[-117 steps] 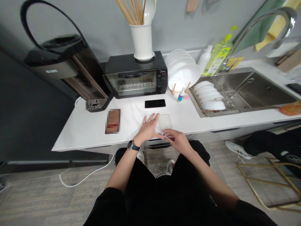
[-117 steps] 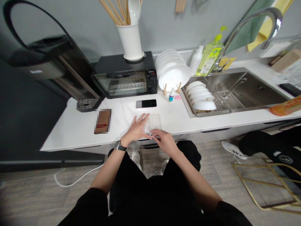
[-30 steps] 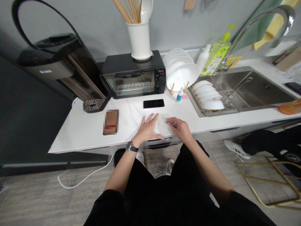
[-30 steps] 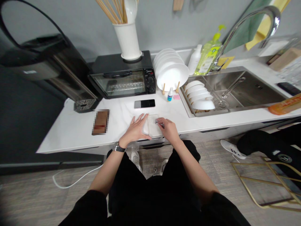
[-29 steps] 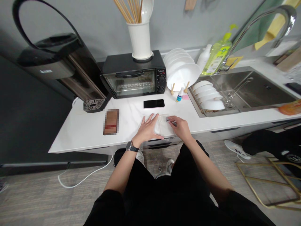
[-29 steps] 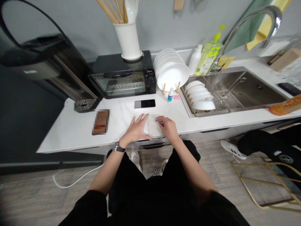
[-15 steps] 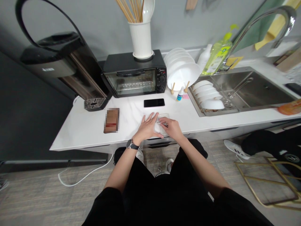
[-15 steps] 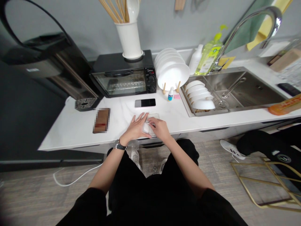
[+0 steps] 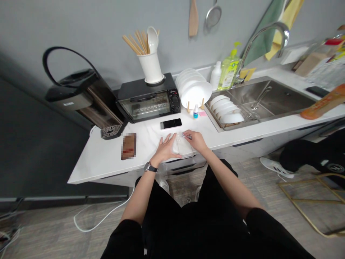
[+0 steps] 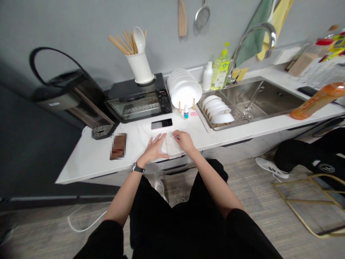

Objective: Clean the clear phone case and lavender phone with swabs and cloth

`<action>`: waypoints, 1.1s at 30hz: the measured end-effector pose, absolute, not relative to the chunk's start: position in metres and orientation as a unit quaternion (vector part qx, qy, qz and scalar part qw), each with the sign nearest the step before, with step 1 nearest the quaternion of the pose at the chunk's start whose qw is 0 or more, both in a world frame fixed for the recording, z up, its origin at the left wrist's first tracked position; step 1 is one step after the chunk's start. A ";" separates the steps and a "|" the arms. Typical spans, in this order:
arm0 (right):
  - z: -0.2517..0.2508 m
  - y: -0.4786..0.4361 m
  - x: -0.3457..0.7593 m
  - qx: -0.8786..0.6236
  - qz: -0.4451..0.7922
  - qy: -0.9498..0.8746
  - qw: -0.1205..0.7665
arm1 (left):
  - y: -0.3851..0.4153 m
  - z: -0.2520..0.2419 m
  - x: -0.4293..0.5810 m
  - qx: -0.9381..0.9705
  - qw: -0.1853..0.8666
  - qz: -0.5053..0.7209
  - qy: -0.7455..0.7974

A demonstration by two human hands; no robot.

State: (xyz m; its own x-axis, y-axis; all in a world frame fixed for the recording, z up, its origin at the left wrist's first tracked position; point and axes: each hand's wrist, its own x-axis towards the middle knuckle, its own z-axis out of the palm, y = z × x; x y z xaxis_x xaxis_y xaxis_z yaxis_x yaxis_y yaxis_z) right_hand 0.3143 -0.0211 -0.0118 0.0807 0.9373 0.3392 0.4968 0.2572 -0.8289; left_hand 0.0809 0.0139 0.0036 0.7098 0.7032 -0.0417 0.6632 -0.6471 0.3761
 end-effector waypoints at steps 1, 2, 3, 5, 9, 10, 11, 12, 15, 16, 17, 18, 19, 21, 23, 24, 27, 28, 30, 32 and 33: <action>-0.011 -0.010 0.314 -0.553 0.246 -0.625 0.492 | 0.014 0.003 0.081 0.906 0.186 0.053 0.378; -0.011 -0.001 0.313 -0.544 0.255 -0.621 0.504 | 0.015 0.003 0.081 0.906 0.187 0.053 0.376; -0.012 0.005 0.314 -0.535 0.263 -0.615 0.516 | 0.016 0.002 0.080 0.906 0.189 0.053 0.374; -0.015 0.011 0.319 -0.526 0.271 -0.598 0.540 | 0.017 0.003 0.076 0.909 0.195 0.057 0.363; -0.027 0.013 0.343 -0.524 0.282 -0.519 0.613 | 0.014 0.005 0.066 0.910 0.203 0.121 0.341; -0.030 0.014 0.348 -0.520 0.289 -0.502 0.628 | 0.011 0.005 0.066 0.905 0.202 0.148 0.344; -0.032 0.015 0.352 -0.514 0.296 -0.490 0.639 | 0.006 0.006 0.068 0.899 0.198 0.173 0.351; -0.033 0.017 0.354 -0.507 0.303 -0.482 0.647 | 0.000 0.007 0.072 0.893 0.192 0.189 0.361; -0.035 0.021 0.353 -0.494 0.318 -0.470 0.658 | -0.026 0.007 0.096 0.900 0.156 0.160 0.375; -0.034 0.022 0.353 -0.492 0.322 -0.467 0.661 | -0.036 0.007 0.104 0.908 0.144 0.142 0.367; -0.034 0.023 0.352 -0.491 0.325 -0.464 0.662 | -0.047 0.007 0.109 0.914 0.135 0.134 0.357; -0.034 0.022 0.352 -0.490 0.327 -0.461 0.663 | -0.057 0.007 0.112 0.918 0.129 0.137 0.349; -0.034 0.022 0.352 -0.490 0.329 -0.459 0.664 | -0.066 0.006 0.112 0.919 0.125 0.151 0.341; -0.034 0.021 0.353 -0.490 0.332 -0.456 0.665 | -0.080 0.006 0.101 0.914 0.130 0.202 0.327; -0.035 0.021 0.355 -0.488 0.336 -0.453 0.666 | -0.085 0.007 0.082 0.869 0.164 0.311 0.349; -0.036 0.021 0.356 -0.486 0.338 -0.451 0.668 | -0.083 0.009 0.072 0.819 0.190 0.385 0.381; -0.038 0.021 0.356 -0.486 0.334 -0.445 0.674 | -0.059 0.014 0.051 0.651 0.284 0.518 0.477; -0.038 0.021 0.356 -0.487 0.330 -0.442 0.677 | -0.046 0.015 0.049 0.627 0.324 0.517 0.484; -0.039 0.021 0.355 -0.490 0.325 -0.436 0.681 | -0.020 0.013 0.049 0.626 0.351 0.472 0.512; -0.038 0.020 0.353 -0.491 0.325 -0.430 0.685 | 0.001 0.008 0.055 0.641 0.337 0.424 0.544; -0.038 0.020 0.353 -0.491 0.326 -0.427 0.685 | 0.008 0.005 0.058 0.649 0.327 0.409 0.552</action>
State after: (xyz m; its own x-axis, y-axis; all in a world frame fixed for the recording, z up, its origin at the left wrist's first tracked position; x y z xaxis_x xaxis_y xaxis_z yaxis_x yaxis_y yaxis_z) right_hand 0.3528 0.0200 -0.0380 0.4227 0.8666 0.2653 -0.0269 0.3046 -0.9521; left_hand 0.0581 0.0081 0.0049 0.0567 0.9837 0.1709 0.4495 -0.1780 0.8754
